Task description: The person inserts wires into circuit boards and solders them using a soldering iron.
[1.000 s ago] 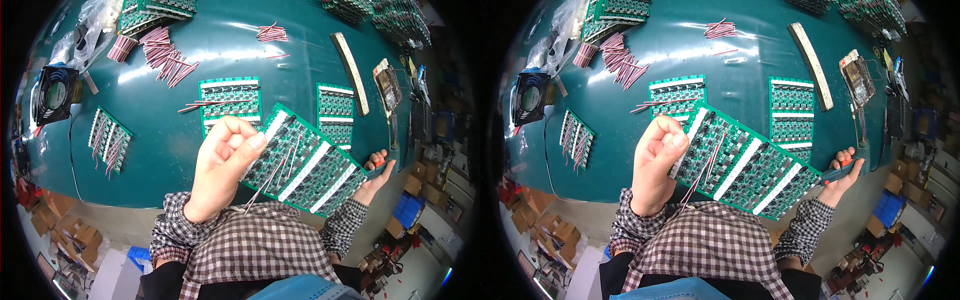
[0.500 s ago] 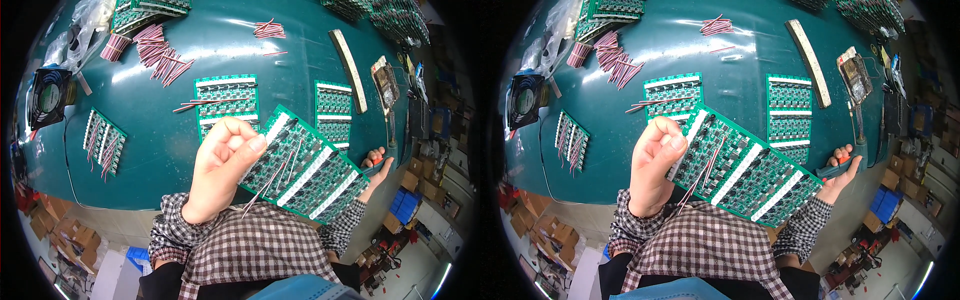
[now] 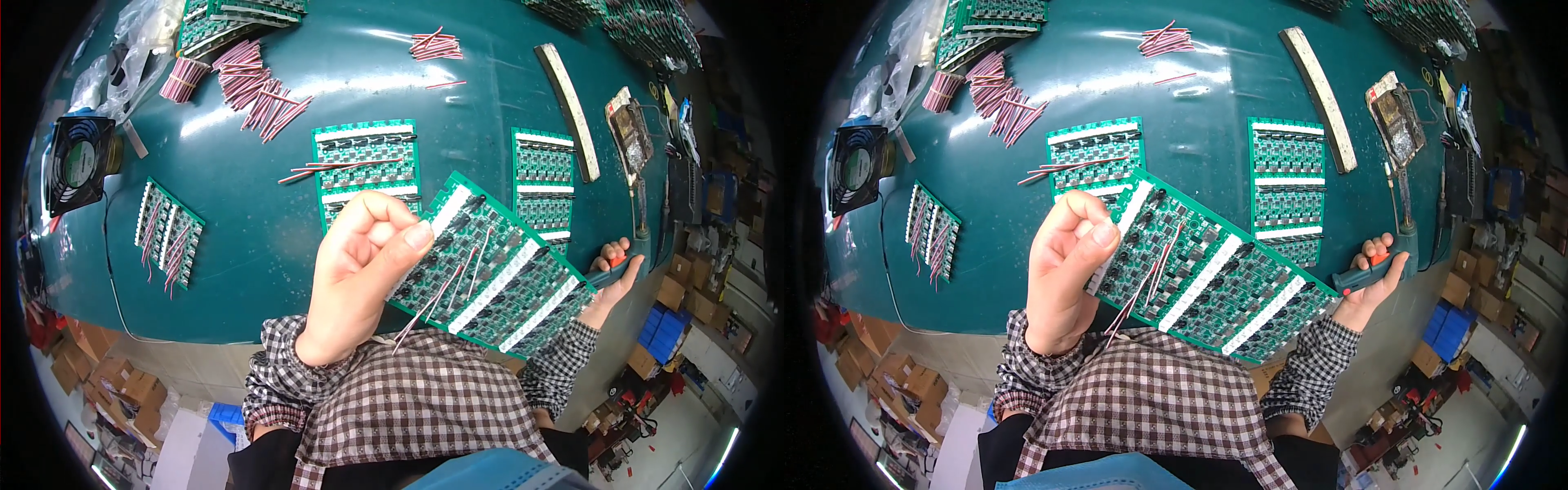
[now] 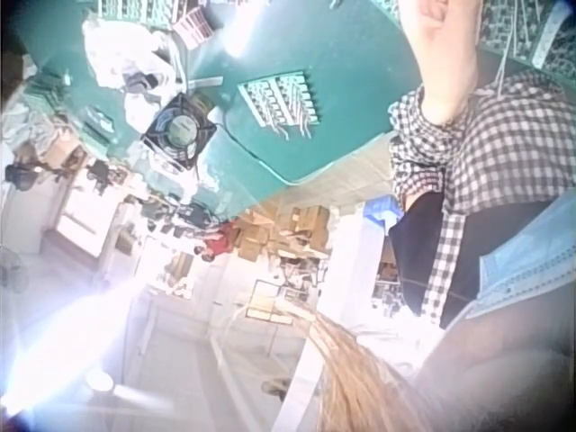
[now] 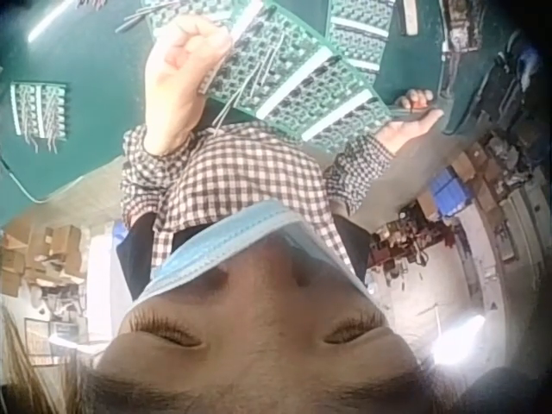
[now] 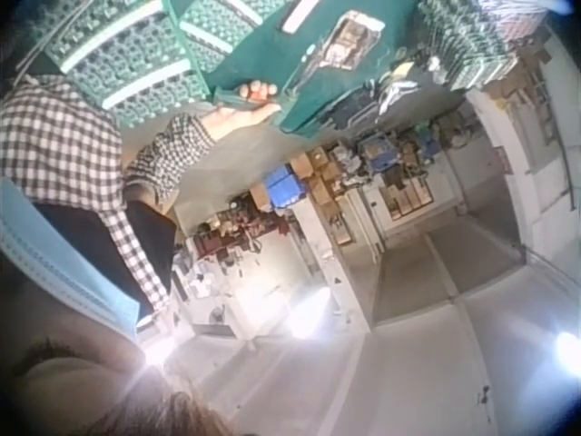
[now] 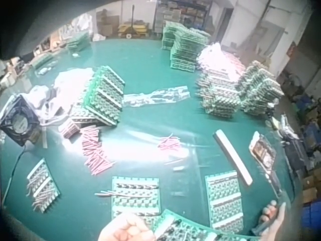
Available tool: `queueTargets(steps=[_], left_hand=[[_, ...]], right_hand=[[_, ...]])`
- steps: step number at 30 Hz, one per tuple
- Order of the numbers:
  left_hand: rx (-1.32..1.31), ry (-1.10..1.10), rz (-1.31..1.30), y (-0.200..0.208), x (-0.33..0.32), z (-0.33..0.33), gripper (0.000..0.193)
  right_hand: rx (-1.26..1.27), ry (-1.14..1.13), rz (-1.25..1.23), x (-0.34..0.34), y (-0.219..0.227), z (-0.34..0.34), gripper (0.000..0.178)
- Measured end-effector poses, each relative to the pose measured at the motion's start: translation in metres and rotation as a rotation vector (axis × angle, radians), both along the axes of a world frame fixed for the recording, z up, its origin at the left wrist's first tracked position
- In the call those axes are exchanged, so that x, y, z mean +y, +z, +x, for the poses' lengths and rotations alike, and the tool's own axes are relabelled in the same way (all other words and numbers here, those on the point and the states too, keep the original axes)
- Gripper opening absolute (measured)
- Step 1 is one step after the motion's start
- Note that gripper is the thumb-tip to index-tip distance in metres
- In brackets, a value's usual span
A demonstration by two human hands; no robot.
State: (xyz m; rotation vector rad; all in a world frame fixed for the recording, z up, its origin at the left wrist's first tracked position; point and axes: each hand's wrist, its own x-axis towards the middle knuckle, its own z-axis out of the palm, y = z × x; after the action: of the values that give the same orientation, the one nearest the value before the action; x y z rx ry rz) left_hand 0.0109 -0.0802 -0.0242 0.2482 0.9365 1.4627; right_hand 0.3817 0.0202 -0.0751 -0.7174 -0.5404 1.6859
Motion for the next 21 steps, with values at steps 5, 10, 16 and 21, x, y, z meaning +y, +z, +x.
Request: queueTargets(steps=[5,10,16,21], left_hand=[[0.007,-0.002,-0.005,0.000,0.001,-0.001,0.009],[0.035,0.004,-0.007,-0.002,0.002,0.002,0.009],[0.167,-0.006,-0.039,0.003,0.016,0.006,0.011],[0.460,-0.181,-0.046,0.008,0.064,-0.006,0.013]], right_hand=[[0.006,-0.003,-0.001,0.001,0.000,-0.002,0.035],[0.026,-0.007,0.012,0.002,-0.002,-0.003,0.035],[0.027,-0.018,0.025,0.002,0.000,0.004,0.035],[0.047,-0.047,-0.012,-0.002,-0.006,0.002,0.038]])
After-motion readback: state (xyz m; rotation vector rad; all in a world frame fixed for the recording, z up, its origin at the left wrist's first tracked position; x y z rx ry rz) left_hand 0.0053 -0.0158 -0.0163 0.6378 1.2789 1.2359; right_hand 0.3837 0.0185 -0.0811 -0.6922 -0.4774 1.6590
